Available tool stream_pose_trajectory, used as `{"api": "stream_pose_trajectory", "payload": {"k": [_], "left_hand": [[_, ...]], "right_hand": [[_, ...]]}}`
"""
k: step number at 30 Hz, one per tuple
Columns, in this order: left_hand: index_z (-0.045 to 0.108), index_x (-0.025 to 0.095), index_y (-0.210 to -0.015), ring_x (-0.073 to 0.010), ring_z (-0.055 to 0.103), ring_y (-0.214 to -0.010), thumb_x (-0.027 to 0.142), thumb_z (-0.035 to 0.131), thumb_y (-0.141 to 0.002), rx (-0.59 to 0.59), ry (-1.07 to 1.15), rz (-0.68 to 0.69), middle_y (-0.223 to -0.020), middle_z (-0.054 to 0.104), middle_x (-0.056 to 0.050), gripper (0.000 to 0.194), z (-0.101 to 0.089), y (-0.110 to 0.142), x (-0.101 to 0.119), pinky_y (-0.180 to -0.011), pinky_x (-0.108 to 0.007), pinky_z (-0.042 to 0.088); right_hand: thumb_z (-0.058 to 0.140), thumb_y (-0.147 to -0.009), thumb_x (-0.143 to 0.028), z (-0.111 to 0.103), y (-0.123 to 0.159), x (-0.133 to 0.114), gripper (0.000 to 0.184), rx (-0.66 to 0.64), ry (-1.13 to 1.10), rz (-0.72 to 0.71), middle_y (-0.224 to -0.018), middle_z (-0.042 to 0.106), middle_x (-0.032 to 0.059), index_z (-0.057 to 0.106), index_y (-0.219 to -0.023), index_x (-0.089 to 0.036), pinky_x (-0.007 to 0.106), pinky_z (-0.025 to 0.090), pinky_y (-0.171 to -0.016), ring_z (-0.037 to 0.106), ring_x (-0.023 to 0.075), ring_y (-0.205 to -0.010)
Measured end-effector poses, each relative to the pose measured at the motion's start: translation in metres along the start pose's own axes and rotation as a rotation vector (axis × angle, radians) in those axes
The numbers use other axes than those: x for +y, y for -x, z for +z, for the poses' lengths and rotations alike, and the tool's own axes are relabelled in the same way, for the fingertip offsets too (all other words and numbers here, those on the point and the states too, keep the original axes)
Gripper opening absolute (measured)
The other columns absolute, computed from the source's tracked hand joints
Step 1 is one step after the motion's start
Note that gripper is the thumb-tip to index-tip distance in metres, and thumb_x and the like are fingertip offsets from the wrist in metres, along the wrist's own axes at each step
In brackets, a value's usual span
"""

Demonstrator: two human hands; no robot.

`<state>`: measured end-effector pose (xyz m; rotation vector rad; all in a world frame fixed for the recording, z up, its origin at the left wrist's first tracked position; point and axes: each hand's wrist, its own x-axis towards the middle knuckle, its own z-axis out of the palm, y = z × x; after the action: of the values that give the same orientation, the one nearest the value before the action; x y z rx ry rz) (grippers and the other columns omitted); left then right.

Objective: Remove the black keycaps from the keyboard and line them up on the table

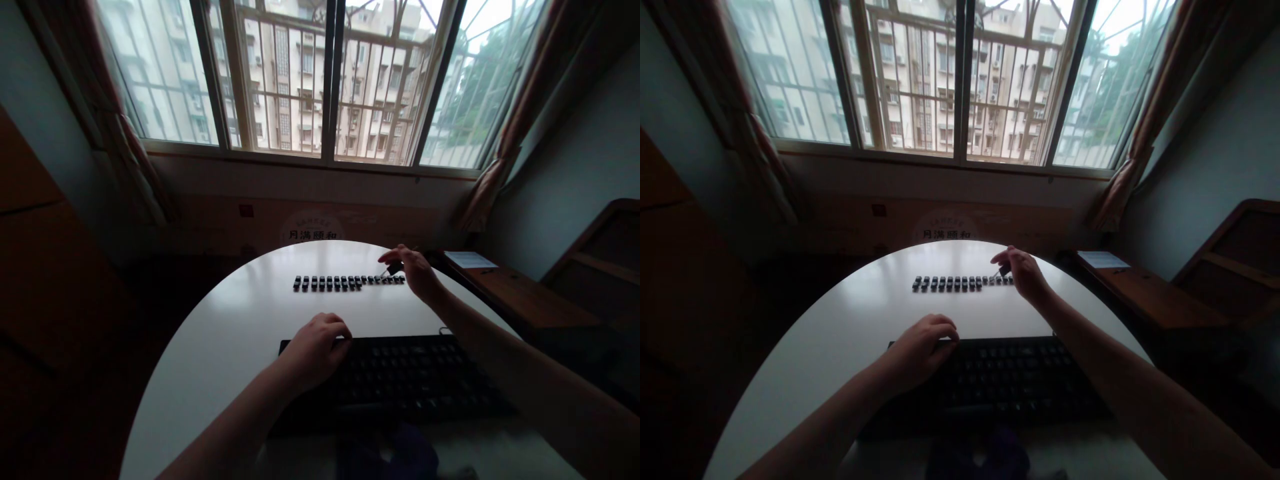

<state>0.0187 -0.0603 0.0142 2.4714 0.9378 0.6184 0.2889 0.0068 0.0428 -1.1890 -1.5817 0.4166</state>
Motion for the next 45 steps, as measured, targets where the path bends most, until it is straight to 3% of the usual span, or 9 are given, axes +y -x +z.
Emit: {"api": "stream_pose_trajectory", "payload": {"k": [3,6,9,11,17,22,31,40,45], "left_hand": [[0.069,0.02,-0.091,-0.0236,0.057,-0.101,0.018,0.055,-0.086,-0.006,-0.034,-0.001,-0.106,0.066,-0.007,0.016,-0.004,0.001,0.005,-0.09,-0.038,0.047],[0.07,0.021,-0.091,-0.0242,0.057,-0.101,0.017,0.055,-0.085,-0.024,-0.087,0.008,-0.106,0.066,-0.007,0.017,-0.006,0.002,0.011,-0.089,-0.04,0.047],[0.07,0.021,-0.092,-0.0246,0.057,-0.1,0.018,0.055,-0.085,-0.049,-0.133,0.034,-0.107,0.066,-0.007,0.017,-0.004,0.003,0.017,-0.088,-0.041,0.047],[0.07,0.022,-0.096,-0.0245,0.057,-0.101,0.018,0.056,-0.086,-0.068,-0.15,0.048,-0.108,0.066,-0.006,0.018,-0.001,0.003,0.02,-0.088,-0.041,0.047],[0.069,0.022,-0.099,-0.0225,0.058,-0.099,0.015,0.056,-0.087,-0.149,-0.118,0.132,-0.107,0.065,-0.006,0.019,0.003,0.001,0.024,-0.088,-0.039,0.048],[0.069,0.03,-0.111,-0.0235,0.057,-0.106,0.016,0.059,-0.087,-0.171,-0.087,0.207,-0.118,0.062,-0.005,0.03,0.007,0.002,0.022,-0.093,-0.043,0.047],[0.069,0.034,-0.115,-0.0245,0.055,-0.112,0.017,0.057,-0.089,-0.201,-0.102,0.178,-0.126,0.061,-0.005,0.034,0.012,0.001,0.017,-0.096,-0.045,0.046],[0.069,0.034,-0.116,-0.0248,0.054,-0.113,0.019,0.057,-0.089,-0.211,-0.081,0.172,-0.126,0.061,-0.005,0.033,0.012,0.001,0.018,-0.097,-0.046,0.046],[0.069,0.034,-0.116,-0.0247,0.054,-0.113,0.022,0.058,-0.09,-0.204,-0.074,0.179,-0.125,0.061,-0.005,0.031,0.014,0.002,0.015,-0.097,-0.045,0.045]], "right_hand": [[0.027,-0.093,-0.066,-0.012,0.037,-0.015,0.068,-0.128,-0.304,0.26,-0.055,0.053,0.0025,0.067,-0.083,-0.013,0.025,0.049,-0.044,0.05,0.0123,-0.046],[0.047,-0.088,-0.065,-0.013,0.075,-0.022,0.052,-0.251,-0.453,0.412,-0.052,0.049,-0.0029,0.062,-0.09,-0.015,0.024,0.047,-0.038,0.048,0.0107,-0.042],[0.07,-0.079,-0.049,-0.005,0.097,-0.023,0.04,-0.3,-0.54,0.418,-0.076,0.063,0.0019,0.057,-0.1,-0.018,0.024,0.052,-0.046,0.064,0.016,-0.065],[0.072,-0.077,-0.047,0.001,0.104,-0.021,0.041,-0.332,-0.584,0.404,-0.088,0.065,0.0049,0.054,-0.102,-0.019,0.024,0.053,-0.049,0.066,0.0184,-0.076],[0.057,-0.087,-0.058,0.013,0.114,-0.01,0.04,-0.298,-0.619,0.45,-0.063,0.05,-0.0041,0.047,-0.09,-0.02,0.017,0.033,-0.041,0.045,0.0077,-0.049],[0.045,-0.092,-0.06,0.016,0.12,-0.005,0.043,-0.313,-0.485,0.369,-0.06,0.041,-0.005,0.046,-0.085,-0.018,0.019,0.031,-0.046,0.038,0.0075,-0.05],[0.036,-0.096,-0.06,0.016,0.119,-0.008,0.043,-0.41,-0.375,0.299,-0.061,0.039,-0.005,0.042,-0.084,-0.019,0.021,0.03,-0.047,0.035,0.0087,-0.051],[0.033,-0.101,-0.042,0.008,0.123,-0.023,0.03,-0.541,0.037,-0.003,-0.067,0.046,-0.0026,0.046,-0.087,-0.019,0.023,0.033,-0.057,0.042,0.0108,-0.059],[0.037,-0.1,-0.036,0.009,0.126,-0.023,0.023,-0.548,0.109,-0.091,-0.067,0.048,-0.0027,0.047,-0.089,-0.019,0.025,0.033,-0.059,0.043,0.0107,-0.058]]}}
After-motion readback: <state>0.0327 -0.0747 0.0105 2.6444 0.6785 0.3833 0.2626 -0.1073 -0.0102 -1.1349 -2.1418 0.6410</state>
